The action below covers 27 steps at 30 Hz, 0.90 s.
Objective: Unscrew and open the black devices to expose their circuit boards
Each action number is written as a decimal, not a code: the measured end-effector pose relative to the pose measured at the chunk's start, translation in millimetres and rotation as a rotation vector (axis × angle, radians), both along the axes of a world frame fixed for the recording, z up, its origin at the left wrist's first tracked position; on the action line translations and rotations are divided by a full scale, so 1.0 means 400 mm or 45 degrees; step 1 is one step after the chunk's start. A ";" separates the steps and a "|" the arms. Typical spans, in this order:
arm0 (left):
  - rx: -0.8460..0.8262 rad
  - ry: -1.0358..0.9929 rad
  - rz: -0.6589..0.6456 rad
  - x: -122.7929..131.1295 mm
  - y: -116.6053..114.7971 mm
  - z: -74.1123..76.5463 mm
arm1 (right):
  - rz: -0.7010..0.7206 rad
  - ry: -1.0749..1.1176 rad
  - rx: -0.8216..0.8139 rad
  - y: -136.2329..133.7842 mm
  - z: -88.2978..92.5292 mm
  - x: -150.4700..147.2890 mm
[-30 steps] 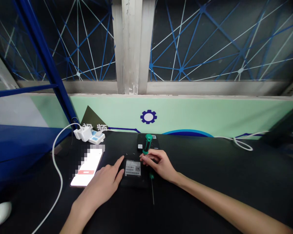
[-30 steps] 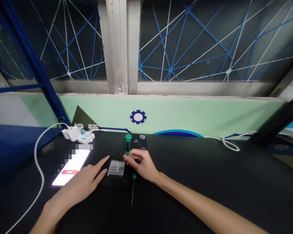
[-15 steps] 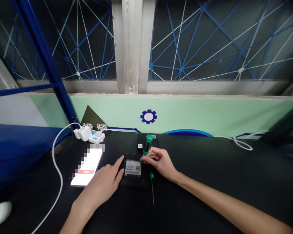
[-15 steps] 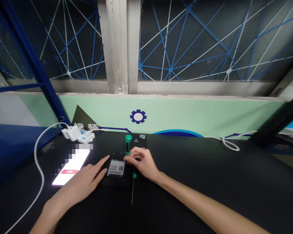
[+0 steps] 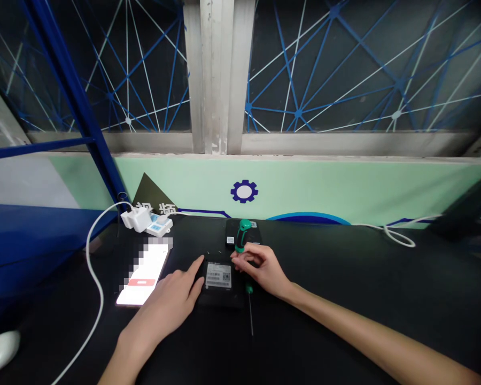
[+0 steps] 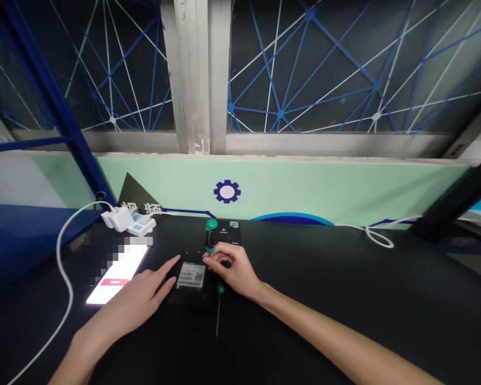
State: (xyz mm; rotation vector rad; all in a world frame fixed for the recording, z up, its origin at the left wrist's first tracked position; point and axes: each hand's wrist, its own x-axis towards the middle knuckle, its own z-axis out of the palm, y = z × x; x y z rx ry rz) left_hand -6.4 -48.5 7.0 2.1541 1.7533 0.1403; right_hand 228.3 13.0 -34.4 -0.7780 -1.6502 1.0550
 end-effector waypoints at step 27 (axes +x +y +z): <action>-0.008 -0.026 -0.011 -0.002 -0.002 0.001 | -0.145 0.122 0.036 -0.006 0.004 0.012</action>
